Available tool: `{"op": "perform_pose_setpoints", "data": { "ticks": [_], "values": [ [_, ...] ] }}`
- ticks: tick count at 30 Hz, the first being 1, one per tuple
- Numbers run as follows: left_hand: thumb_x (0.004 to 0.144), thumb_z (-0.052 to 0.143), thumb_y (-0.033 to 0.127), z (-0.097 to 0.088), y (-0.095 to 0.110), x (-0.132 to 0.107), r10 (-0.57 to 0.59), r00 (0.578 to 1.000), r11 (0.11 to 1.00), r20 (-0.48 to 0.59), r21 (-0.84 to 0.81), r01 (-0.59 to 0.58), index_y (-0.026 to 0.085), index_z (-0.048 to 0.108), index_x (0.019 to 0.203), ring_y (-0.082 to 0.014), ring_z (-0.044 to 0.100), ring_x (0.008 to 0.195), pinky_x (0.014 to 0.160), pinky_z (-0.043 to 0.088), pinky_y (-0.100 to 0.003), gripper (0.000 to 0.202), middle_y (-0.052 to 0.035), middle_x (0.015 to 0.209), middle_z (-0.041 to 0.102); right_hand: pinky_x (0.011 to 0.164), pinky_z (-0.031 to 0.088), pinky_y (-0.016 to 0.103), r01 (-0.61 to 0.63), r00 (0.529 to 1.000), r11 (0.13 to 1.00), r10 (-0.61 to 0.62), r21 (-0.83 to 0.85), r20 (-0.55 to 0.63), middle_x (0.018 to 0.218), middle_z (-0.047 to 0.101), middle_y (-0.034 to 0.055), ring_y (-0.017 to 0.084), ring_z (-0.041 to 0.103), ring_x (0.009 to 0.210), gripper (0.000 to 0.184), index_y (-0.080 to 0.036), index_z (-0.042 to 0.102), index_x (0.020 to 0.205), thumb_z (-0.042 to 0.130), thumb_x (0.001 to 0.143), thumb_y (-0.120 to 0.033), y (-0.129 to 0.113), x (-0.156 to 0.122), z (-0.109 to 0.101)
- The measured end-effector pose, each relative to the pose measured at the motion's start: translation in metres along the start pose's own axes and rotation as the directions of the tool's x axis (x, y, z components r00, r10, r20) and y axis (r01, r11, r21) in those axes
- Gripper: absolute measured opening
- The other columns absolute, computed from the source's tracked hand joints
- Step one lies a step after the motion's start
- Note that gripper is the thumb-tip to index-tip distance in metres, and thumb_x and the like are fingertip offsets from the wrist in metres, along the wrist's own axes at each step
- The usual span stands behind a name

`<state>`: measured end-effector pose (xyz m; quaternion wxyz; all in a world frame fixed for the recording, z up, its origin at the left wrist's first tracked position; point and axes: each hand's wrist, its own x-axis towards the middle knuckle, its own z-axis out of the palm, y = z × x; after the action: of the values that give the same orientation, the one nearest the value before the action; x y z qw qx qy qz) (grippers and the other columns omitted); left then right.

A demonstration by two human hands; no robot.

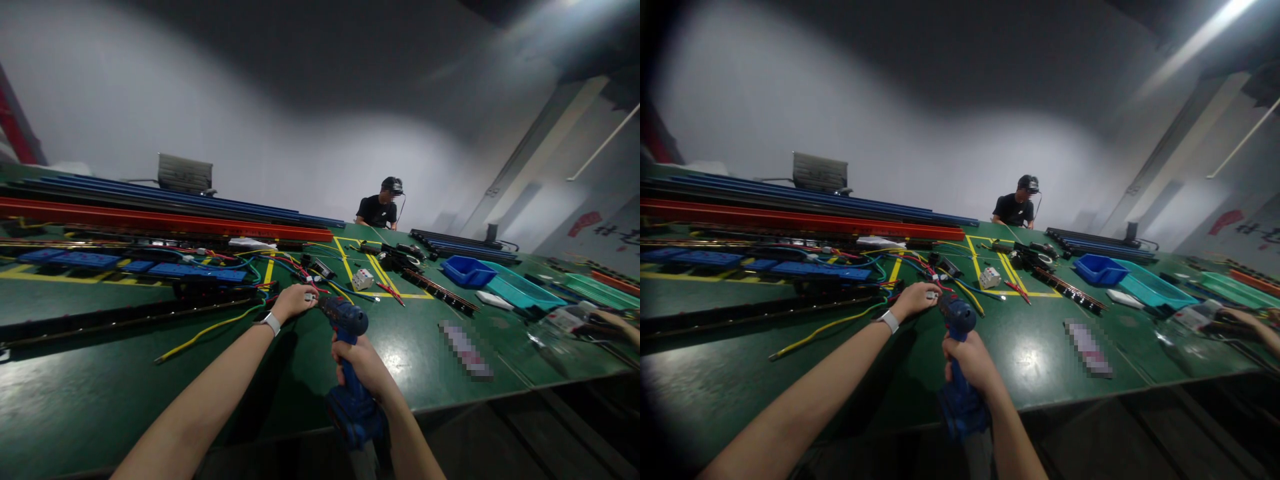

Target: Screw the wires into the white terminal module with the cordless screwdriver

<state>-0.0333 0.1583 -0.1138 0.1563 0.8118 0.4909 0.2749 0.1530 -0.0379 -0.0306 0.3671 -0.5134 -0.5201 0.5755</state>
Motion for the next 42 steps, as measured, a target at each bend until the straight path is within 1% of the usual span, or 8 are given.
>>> {"op": "perform_pose_setpoints", "data": {
  "ticks": [7,15,21,26,33,37,42],
  "values": [
    [0.079,0.066,0.041,-0.0015,0.0016,-0.0012,0.009,1.0,1.0,-0.01,0.02,-0.009,0.033,0.076,0.106,-0.0209,0.07,0.095,0.08,0.049,-0.026,0.03,-0.001,0.103,0.077,0.043,0.036,0.023,-0.009,1.0,1.0,0.009,0.0,0.019,0.062,0.056,-0.0042,0.012,0.055,0.04,0.013,-0.019,0.053,0.078,0.059,0.074,-0.031,0.0011,0.0017,-0.0017],
    [0.076,0.07,0.042,-0.0008,0.0006,0.0007,-0.016,1.0,1.0,0.016,-0.012,0.016,0.034,0.076,0.106,-0.0214,0.069,0.098,0.085,0.049,-0.026,0.032,-0.0001,0.105,0.077,0.042,0.036,0.023,0.012,1.0,1.0,-0.012,0.006,0.019,0.06,0.053,-0.0052,0.011,0.054,0.039,0.013,-0.019,0.05,0.074,0.059,0.074,-0.029,0.0016,0.0013,-0.0009],
    [0.077,0.069,0.043,-0.0006,0.001,0.0002,-0.011,1.0,1.0,-0.005,-0.01,0.011,0.036,0.077,0.104,-0.0211,0.069,0.097,0.084,0.049,-0.026,0.029,0.0012,0.104,0.077,0.041,0.035,0.023,0.018,1.0,1.0,-0.018,0.013,0.007,0.062,0.054,-0.0054,0.011,0.054,0.039,0.013,-0.02,0.051,0.078,0.059,0.075,-0.028,0.0024,0.0013,-0.0001],
    [0.077,0.069,0.042,-0.0035,0.0047,-0.0015,-0.032,0.999,0.999,0.007,-0.008,0.032,0.035,0.077,0.105,-0.0211,0.069,0.099,0.084,0.049,-0.025,0.03,0.0008,0.106,0.077,0.041,0.036,0.023,0.019,1.0,1.0,-0.02,0.021,0.015,0.062,0.054,-0.006,0.011,0.054,0.038,0.012,-0.02,0.051,0.078,0.059,0.075,-0.028,0.0031,0.002,-0.0005],
    [0.079,0.067,0.042,-0.0053,0.0066,-0.0024,-0.026,1.0,1.0,0.006,-0.007,0.026,0.035,0.077,0.105,-0.022,0.069,0.101,0.087,0.049,-0.027,0.029,0.0008,0.107,0.076,0.043,0.036,0.023,-0.013,1.0,1.0,0.013,0.012,0.006,0.062,0.055,-0.0055,0.011,0.053,0.04,0.016,-0.02,0.051,0.079,0.06,0.072,-0.031,0.0005,0.0011,-0.0001],
    [0.077,0.068,0.041,-0.0061,0.0074,-0.0024,-0.041,0.999,0.999,0.02,-0.011,0.042,0.034,0.077,0.105,-0.0221,0.069,0.102,0.087,0.049,-0.027,0.03,0.0001,0.108,0.076,0.043,0.037,0.023,-0.03,1.0,0.999,0.03,0.009,-0.004,0.062,0.055,-0.005,0.01,0.053,0.04,0.017,-0.02,0.051,0.08,0.06,0.071,-0.031,-0.0005,0.0008,0.0003],
    [0.078,0.068,0.041,-0.0053,0.0067,-0.0022,-0.028,1.0,1.0,0.01,-0.001,0.028,0.035,0.077,0.105,-0.022,0.069,0.1,0.085,0.049,-0.027,0.029,0.0008,0.108,0.076,0.042,0.035,0.023,-0.015,1.0,1.0,0.015,0.006,0.012,0.062,0.055,-0.0051,0.011,0.054,0.039,0.015,-0.02,0.051,0.078,0.06,0.073,-0.031,0.0011,0.0011,-0.0002]
  ]
}}
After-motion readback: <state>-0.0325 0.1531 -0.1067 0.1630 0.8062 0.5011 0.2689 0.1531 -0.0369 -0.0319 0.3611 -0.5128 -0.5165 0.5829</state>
